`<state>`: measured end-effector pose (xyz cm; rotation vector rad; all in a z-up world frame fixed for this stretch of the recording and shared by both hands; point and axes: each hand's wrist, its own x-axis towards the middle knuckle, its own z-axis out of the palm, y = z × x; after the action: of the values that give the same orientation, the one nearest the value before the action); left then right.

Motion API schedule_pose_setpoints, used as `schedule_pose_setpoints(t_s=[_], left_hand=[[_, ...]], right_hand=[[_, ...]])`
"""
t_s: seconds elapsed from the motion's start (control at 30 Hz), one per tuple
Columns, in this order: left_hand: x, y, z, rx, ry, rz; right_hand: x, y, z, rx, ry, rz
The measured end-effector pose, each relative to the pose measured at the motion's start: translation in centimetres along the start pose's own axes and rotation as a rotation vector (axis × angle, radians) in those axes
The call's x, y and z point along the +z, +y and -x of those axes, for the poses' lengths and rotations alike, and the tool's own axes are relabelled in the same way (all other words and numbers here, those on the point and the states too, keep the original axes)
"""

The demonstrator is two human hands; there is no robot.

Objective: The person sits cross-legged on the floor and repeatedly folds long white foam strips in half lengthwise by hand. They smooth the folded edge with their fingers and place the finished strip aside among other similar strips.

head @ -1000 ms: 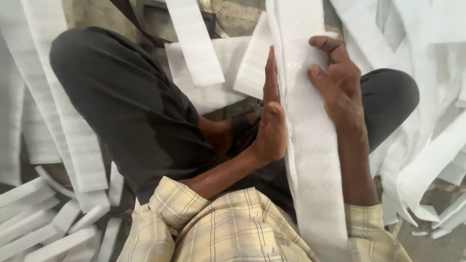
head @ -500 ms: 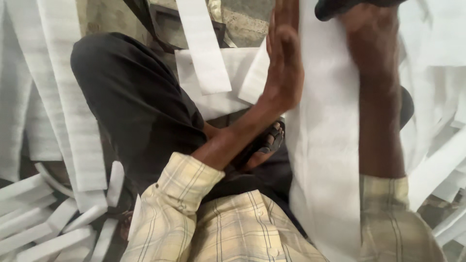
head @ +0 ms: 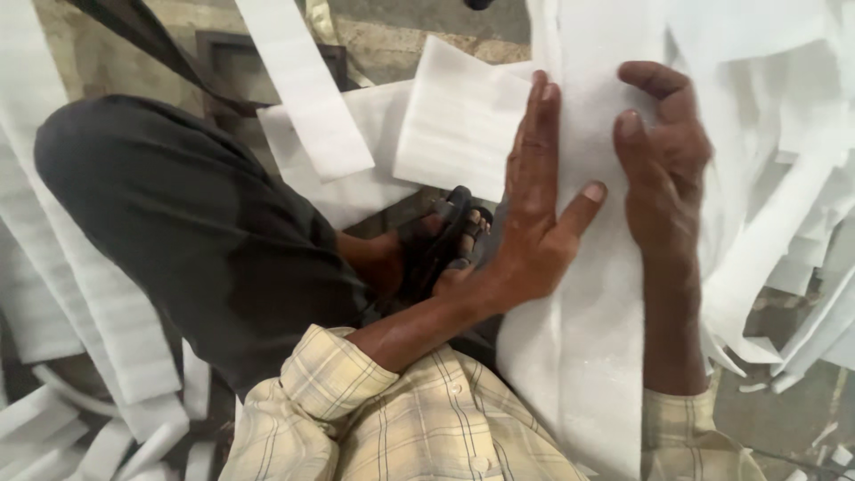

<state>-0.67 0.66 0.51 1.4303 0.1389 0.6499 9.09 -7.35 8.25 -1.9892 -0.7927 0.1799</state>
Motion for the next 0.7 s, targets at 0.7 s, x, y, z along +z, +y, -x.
schedule_pose_setpoints(t_s=[0.7], left_hand=[[1.1,2.9,5.9,0.086,-0.14,0.303]], right_hand=[[-4.3,-4.8,8.6,0.249,0.028,0.384]])
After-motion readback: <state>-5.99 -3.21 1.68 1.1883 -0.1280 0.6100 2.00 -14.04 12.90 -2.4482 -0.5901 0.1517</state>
